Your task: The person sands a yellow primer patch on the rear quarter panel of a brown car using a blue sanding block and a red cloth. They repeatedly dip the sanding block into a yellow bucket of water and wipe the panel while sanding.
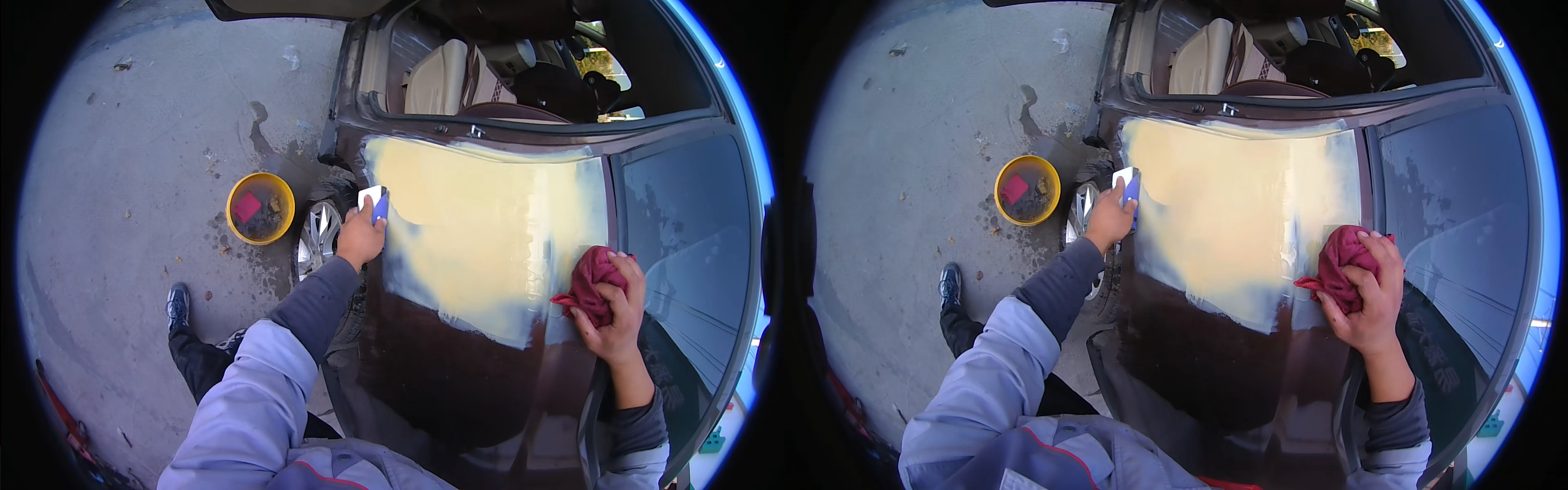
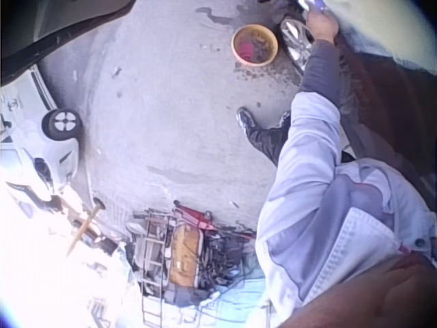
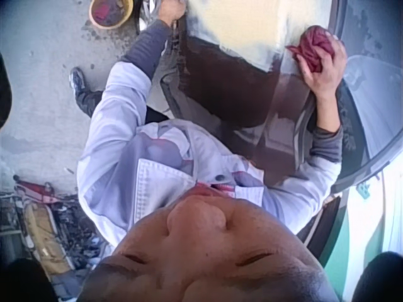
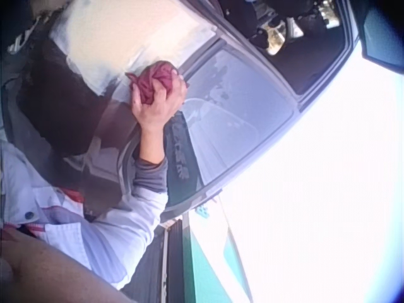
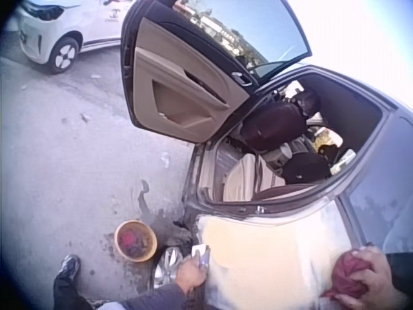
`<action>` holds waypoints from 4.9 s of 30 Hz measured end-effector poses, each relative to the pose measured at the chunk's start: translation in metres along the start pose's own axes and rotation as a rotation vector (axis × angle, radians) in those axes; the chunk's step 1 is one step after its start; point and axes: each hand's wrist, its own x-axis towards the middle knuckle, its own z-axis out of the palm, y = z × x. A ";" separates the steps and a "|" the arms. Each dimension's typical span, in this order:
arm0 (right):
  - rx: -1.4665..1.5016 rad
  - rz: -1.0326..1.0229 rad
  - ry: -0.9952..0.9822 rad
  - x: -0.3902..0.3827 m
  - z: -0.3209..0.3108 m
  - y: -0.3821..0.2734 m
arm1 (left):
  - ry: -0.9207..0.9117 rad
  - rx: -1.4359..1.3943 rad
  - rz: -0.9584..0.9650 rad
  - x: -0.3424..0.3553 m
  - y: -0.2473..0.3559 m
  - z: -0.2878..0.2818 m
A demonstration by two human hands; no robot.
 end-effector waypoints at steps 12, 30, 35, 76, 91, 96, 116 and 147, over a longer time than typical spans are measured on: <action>-0.006 0.001 -0.014 0.001 0.000 0.000 | 0.054 -0.040 0.083 -0.002 -0.011 0.000; -0.022 -0.009 -0.049 0.000 0.000 0.002 | 0.011 -0.085 0.095 -0.005 -0.020 0.000; -0.016 0.008 -0.064 0.000 0.000 0.002 | -0.008 -0.062 0.202 -0.022 -0.025 0.003; -0.064 -0.031 -0.108 0.000 -0.001 0.004 | -0.067 -0.118 0.216 -0.028 -0.050 -0.001; -0.059 -0.030 -0.110 0.000 -0.001 0.005 | 0.056 -0.136 0.239 0.015 -0.051 -0.001; -0.066 -0.029 -0.110 0.001 -0.001 0.004 | -0.002 -0.092 0.248 -0.035 -0.044 0.002; -0.078 -0.020 -0.140 0.001 -0.003 0.003 | 0.016 -0.158 0.156 0.015 -0.049 -0.004; -0.081 -0.021 -0.100 0.003 0.002 0.001 | 0.080 -0.062 0.234 0.009 -0.026 -0.005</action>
